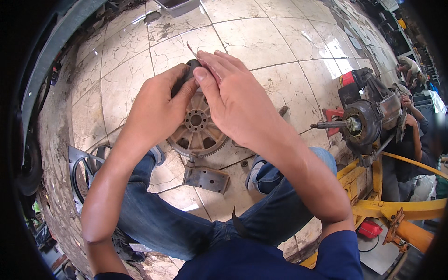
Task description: The person sits on the floor and uses a red sanding block to smooth the edges of a small metal part. They rotate the part to sand different sides and occasionally inspect the surface. A rooster walks through the scene briefly.
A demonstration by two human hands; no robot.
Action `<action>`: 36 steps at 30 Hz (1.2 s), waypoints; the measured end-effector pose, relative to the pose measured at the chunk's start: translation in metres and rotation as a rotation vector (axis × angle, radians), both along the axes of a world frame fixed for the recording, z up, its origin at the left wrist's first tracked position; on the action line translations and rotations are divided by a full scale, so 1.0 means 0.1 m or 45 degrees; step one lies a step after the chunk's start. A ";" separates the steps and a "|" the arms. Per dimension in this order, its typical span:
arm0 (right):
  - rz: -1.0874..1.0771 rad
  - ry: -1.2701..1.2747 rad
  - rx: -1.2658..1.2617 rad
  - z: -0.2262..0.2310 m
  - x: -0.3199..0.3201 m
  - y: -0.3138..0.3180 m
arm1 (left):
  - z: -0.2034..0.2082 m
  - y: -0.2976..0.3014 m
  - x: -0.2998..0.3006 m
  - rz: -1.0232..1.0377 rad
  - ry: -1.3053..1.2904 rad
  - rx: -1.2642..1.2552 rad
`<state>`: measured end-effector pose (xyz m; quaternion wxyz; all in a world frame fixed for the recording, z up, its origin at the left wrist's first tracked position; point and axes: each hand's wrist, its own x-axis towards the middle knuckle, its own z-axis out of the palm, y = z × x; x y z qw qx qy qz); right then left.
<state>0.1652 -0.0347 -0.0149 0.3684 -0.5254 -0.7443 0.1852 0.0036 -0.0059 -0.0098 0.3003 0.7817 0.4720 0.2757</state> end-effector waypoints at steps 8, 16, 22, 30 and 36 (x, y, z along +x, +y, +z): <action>-0.001 0.239 -0.174 -0.08 -0.02 0.06 | -0.04 -0.08 0.04 0.005 0.022 0.144; 0.022 0.260 -0.177 -0.07 -0.02 0.12 | -0.02 -0.08 0.04 -0.014 0.029 0.123; -0.065 0.039 0.063 -0.16 -0.09 0.05 | -0.03 0.04 0.03 0.028 -0.025 -0.077; 0.009 0.337 -0.331 -0.09 -0.03 0.18 | -0.06 0.05 0.06 0.006 -0.188 -0.220; -0.011 0.095 0.020 -0.38 -0.05 0.19 | -0.20 0.12 -0.01 0.069 -0.266 -0.342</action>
